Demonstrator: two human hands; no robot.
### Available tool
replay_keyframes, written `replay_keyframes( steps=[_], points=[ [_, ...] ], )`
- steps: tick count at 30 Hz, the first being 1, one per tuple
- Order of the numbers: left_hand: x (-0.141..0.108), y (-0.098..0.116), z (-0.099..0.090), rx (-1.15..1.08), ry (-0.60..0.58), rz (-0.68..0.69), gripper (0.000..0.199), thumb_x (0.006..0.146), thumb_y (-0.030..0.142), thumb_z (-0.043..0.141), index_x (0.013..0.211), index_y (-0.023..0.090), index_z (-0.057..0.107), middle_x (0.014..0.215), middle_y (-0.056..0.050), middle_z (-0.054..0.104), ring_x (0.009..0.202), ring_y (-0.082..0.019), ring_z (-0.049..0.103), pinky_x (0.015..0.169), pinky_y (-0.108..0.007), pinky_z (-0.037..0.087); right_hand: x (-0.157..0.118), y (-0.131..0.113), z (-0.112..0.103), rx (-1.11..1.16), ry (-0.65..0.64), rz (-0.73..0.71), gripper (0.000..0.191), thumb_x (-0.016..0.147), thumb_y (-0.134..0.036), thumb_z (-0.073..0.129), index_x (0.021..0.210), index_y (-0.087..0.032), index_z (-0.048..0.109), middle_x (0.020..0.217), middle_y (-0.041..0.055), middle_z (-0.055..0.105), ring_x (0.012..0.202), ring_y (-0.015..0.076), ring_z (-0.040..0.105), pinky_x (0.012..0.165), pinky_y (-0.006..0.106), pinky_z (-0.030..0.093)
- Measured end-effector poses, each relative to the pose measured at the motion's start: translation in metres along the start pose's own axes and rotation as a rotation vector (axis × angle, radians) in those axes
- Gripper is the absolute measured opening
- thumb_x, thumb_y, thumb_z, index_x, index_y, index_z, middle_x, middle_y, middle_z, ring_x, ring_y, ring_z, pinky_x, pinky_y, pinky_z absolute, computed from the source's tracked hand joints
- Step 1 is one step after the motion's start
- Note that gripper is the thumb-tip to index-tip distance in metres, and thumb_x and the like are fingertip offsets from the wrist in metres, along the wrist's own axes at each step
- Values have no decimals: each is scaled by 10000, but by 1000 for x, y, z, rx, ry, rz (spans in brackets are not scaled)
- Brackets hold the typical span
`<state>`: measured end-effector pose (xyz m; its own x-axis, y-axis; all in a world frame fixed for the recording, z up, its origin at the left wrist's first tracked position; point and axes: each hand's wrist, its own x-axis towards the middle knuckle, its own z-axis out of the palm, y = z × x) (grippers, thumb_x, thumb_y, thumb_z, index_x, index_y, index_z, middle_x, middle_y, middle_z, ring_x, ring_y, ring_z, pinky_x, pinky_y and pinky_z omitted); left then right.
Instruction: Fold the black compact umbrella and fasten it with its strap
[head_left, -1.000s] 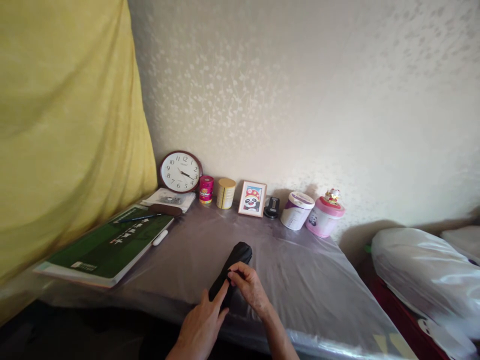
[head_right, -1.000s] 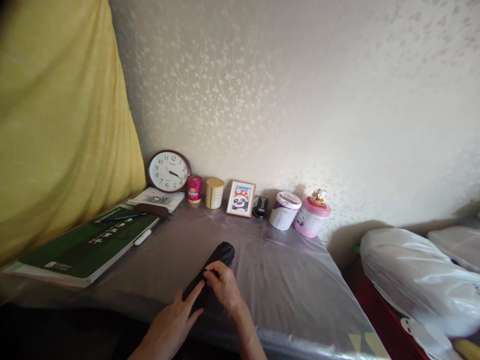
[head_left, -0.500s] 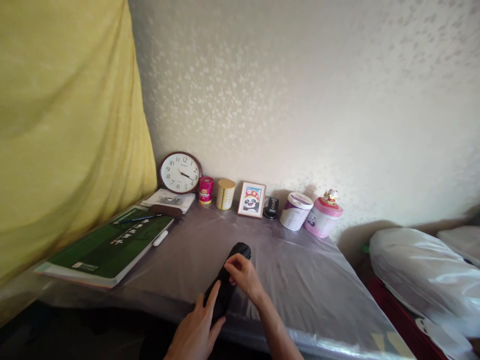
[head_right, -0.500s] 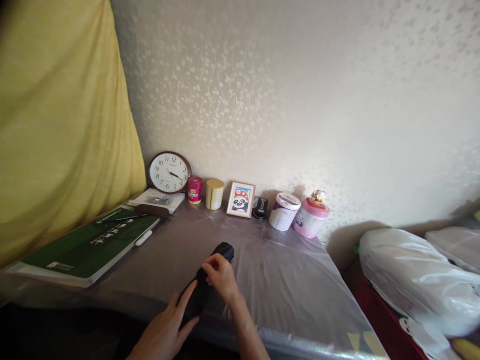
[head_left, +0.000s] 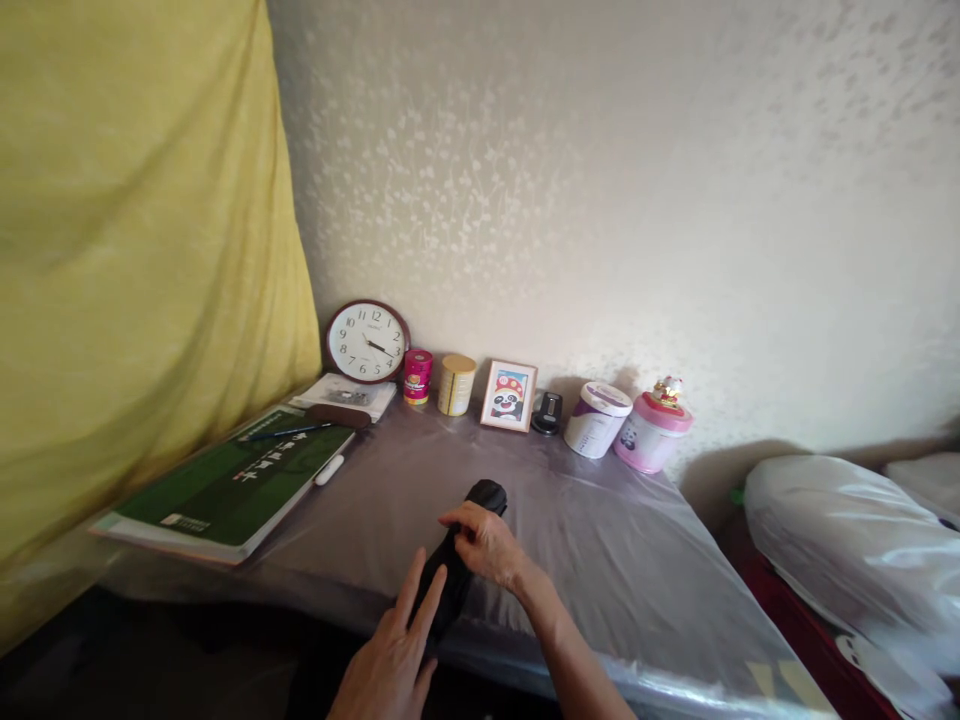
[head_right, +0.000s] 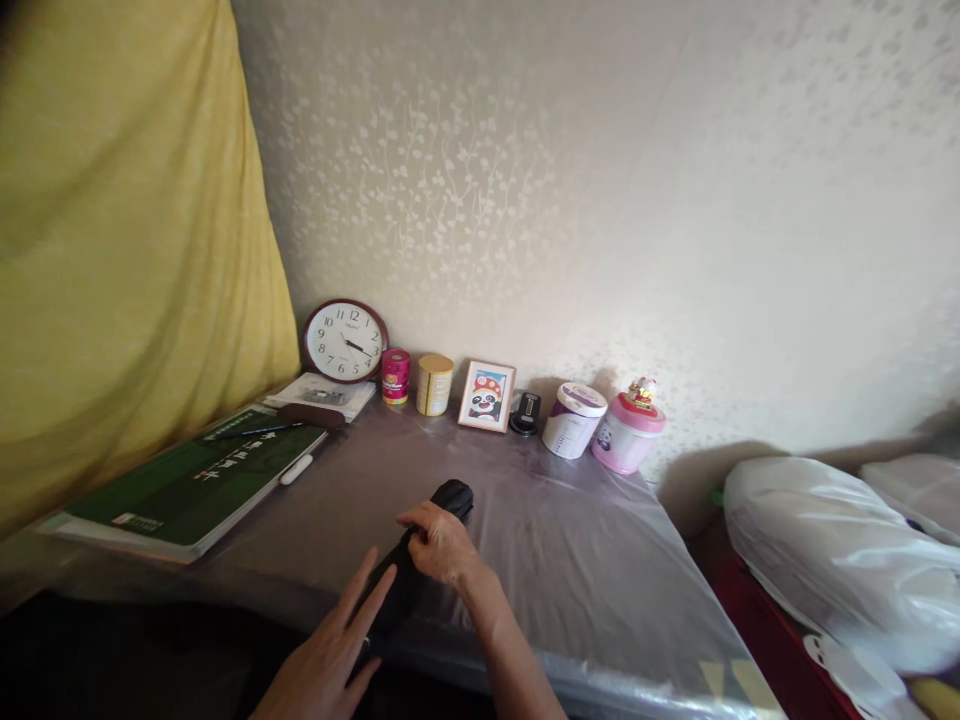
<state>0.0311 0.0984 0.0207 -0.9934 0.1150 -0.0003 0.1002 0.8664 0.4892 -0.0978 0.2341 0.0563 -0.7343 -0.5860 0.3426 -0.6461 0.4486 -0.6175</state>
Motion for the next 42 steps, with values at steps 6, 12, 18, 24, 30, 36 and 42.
replay_keyframes(
  steps=[6, 12, 18, 24, 30, 36, 42],
  points=[
    [2, -7, 11, 12, -30, 41, 742, 734, 57, 309, 1395, 225, 15, 1488, -4, 25, 1294, -151, 300, 986, -246, 356, -5, 3, -1, 98, 81, 24, 292, 683, -73, 435, 776, -203, 679, 773, 6, 598, 664, 104, 537, 627, 212, 423],
    [2, -5, 10, 18, -55, 20, 680, 760, 64, 247, 1396, 158, 23, 1486, -41, 57, 1268, -156, 348, 962, -244, 380, -39, 21, -21, 389, 230, 244, 180, 703, -167, 473, 765, -189, 641, 745, -8, 578, 666, 118, 526, 633, 232, 414],
    [1, -4, 11, 6, -40, 10, 657, 761, 58, 221, 1395, 139, 73, 1485, -62, 83, 1247, -170, 382, 965, -271, 388, -81, 49, -45, 422, 369, 466, 209, 707, -269, 501, 827, -175, 643, 616, -5, 579, 584, 141, 535, 614, 275, 438],
    [7, -12, 12, -205, 62, 3, 640, 742, 123, 330, 1368, 132, 199, 1461, -95, 200, 1254, -172, 371, 1017, -285, 340, -109, 81, -43, 453, 490, 562, 246, 709, -351, 533, 798, -158, 657, 704, 39, 625, 582, 145, 548, 590, 280, 445],
    [17, -28, -8, -857, -62, -320, 647, 722, 350, 489, 1309, 192, 267, 1023, -103, 610, 734, -197, 641, 513, -291, 520, -115, 94, -38, 435, 489, 590, 292, 707, -395, 527, 815, -155, 653, 697, 26, 619, 580, 126, 548, 580, 241, 440],
    [12, -44, -14, -551, 217, -282, 665, 793, 402, 384, 1375, 237, 108, 1426, -132, 246, 987, -241, 590, 667, -348, 528, -116, 90, -39, 363, 457, 575, 277, 719, -361, 480, 813, -162, 649, 702, 28, 620, 597, 132, 558, 603, 245, 446],
    [13, -37, -8, 68, 113, -117, 704, 753, 39, 236, 1390, 282, 59, 1489, -68, -82, 1131, -225, 506, 803, -314, 466, -118, 92, -35, 306, 434, 541, 282, 729, -323, 431, 829, -160, 637, 700, 30, 615, 602, 132, 558, 607, 246, 446]
  ],
)
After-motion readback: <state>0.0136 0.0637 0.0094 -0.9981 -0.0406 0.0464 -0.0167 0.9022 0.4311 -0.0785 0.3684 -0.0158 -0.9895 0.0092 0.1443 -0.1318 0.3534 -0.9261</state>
